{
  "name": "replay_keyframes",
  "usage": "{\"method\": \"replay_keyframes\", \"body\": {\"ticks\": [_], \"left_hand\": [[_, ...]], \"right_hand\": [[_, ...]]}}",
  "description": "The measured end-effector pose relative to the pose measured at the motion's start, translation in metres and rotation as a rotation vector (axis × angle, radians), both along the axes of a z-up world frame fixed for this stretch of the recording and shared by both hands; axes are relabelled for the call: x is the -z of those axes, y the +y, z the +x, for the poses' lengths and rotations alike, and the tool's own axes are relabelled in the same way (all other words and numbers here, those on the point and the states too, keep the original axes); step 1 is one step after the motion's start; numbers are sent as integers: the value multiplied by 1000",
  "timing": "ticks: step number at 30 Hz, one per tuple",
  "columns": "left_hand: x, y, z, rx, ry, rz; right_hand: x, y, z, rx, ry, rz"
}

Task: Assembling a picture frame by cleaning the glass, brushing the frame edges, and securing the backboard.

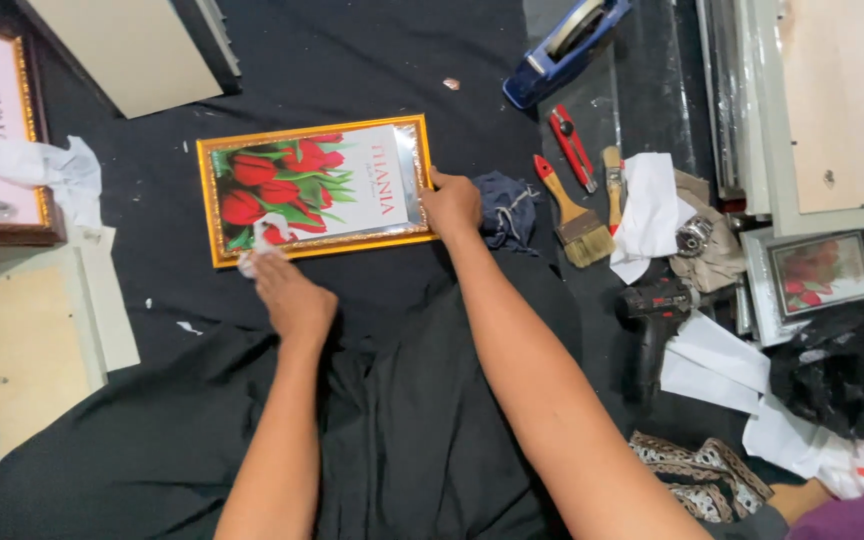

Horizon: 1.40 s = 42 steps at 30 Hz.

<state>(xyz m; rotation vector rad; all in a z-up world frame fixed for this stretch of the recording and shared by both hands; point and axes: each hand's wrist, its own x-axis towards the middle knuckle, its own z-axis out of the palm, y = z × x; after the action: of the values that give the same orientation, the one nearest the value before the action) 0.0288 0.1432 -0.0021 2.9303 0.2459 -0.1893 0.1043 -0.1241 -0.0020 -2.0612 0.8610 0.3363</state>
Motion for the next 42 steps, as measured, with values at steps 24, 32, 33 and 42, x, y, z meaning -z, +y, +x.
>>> {"method": "replay_keyframes", "body": {"ticks": [24, 32, 33, 42], "left_hand": [[14, -82, 46, 1078, -492, -16], [-18, -58, -1, 355, -624, -294], [-16, -53, -9, 262, -621, -334], [-17, -97, -21, 537, -677, -58]], "right_hand": [[1, -3, 2, 64, -49, 29], [4, -3, 4, 82, -84, 40], [5, -1, 3, 85, -90, 45], [14, -2, 6, 67, -33, 23]]}}
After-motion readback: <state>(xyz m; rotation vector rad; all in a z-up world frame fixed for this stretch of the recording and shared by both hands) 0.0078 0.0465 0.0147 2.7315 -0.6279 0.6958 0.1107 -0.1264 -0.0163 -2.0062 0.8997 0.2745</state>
